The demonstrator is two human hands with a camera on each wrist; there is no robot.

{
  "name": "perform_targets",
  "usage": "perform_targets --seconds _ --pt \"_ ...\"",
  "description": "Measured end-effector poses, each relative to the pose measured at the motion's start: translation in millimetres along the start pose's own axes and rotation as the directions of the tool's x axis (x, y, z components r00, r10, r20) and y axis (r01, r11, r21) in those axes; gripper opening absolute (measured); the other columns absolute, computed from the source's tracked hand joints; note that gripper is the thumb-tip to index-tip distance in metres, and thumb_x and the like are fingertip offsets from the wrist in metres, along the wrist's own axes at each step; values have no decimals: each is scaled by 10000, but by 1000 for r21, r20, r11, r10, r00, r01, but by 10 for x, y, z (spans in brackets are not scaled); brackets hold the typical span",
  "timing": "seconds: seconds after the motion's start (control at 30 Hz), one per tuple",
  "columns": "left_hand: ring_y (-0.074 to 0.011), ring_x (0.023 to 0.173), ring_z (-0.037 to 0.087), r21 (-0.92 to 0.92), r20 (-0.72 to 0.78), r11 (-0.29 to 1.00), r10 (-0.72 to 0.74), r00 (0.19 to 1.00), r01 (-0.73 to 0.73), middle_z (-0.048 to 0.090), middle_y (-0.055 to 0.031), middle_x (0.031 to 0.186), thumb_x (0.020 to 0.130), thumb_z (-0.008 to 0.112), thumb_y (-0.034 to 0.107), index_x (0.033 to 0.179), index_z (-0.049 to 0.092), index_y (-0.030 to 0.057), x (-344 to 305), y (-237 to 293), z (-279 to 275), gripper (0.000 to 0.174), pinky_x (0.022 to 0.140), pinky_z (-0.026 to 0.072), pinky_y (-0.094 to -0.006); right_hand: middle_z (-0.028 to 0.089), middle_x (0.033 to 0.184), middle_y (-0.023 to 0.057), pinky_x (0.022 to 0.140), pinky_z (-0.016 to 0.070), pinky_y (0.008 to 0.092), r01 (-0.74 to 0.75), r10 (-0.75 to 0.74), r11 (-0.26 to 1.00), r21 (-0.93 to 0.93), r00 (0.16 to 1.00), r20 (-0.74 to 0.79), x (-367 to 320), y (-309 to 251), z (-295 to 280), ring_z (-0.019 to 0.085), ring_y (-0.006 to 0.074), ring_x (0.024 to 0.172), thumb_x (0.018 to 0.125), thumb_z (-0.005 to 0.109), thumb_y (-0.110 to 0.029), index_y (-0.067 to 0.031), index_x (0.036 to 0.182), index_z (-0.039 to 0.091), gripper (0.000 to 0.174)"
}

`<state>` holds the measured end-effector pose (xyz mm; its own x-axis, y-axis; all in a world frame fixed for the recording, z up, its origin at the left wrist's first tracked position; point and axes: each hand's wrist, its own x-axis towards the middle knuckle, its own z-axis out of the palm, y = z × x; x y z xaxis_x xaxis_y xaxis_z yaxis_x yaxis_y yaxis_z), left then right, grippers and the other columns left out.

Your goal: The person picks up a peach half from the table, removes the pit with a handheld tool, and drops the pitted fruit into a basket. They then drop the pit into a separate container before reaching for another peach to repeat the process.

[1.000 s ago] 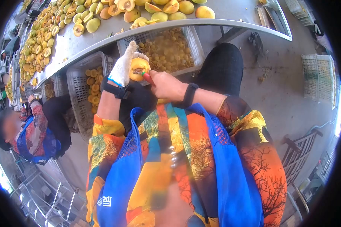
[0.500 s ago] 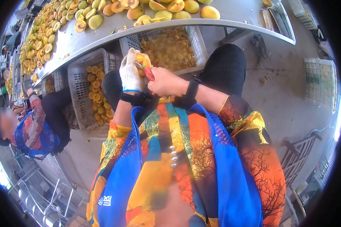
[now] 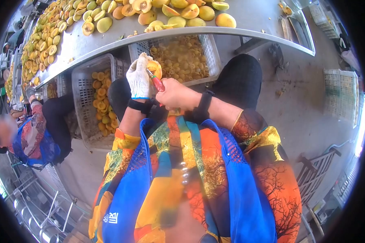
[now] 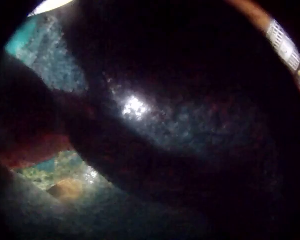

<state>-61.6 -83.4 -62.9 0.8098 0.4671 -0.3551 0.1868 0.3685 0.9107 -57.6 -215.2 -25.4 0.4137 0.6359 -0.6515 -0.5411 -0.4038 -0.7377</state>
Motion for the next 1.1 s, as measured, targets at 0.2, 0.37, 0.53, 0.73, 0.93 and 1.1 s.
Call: perform_targets --seconds 0.2,0.37,0.53,0.73,0.93,1.1 --pt "-227 626 580 -373 212 838 -341 916 398 590 -123 744 894 558 377 850 552 38 32 -62 -41 341 566 502 -317 503 623 28 430 388 274 114 -130 971 -208 990 -62 12 81 47 466 109 469 790 510 -95 -32 854 500 90" --pt "-229 636 584 -308 260 912 -194 946 272 595 -135 781 895 550 394 854 553 53 34 -71 -123 343 557 499 -320 455 615 -17 395 326 241 -35 11 980 197 992 124 -80 -41 -8 398 71 442 809 520 -93 -67 877 498 76" --pt "-190 603 576 -352 208 879 -263 942 323 607 -107 741 905 541 348 851 576 38 -35 -35 -31 316 541 484 -293 365 589 -65 365 244 195 -233 39 782 578 944 327 -49 45 -13 309 25 414 861 509 -74 -93 948 473 96" --pt "-132 619 599 89 -11 979 185 983 -183 642 -71 735 914 545 237 815 638 -2 126 -65 60 274 561 486 -242 352 576 -68 343 234 183 -297 -190 600 743 849 493 85 241 -177 292 13 392 896 485 -74 -100 991 480 99" --pt "-138 633 569 -186 -186 982 -2 983 -33 565 -29 690 919 520 379 803 573 62 357 363 -861 341 570 482 -252 334 581 -64 348 253 184 20 -427 625 780 846 321 -75 21 -329 275 12 394 914 457 -62 -97 1072 494 166" --pt "-186 900 615 830 -257 545 562 786 -119 663 -115 1017 850 628 309 1091 614 -15 684 781 -1792 404 833 466 -299 602 757 232 597 479 437 224 -605 664 -713 721 -337 600 688 -570 589 382 641 805 586 -193 10 951 537 256"
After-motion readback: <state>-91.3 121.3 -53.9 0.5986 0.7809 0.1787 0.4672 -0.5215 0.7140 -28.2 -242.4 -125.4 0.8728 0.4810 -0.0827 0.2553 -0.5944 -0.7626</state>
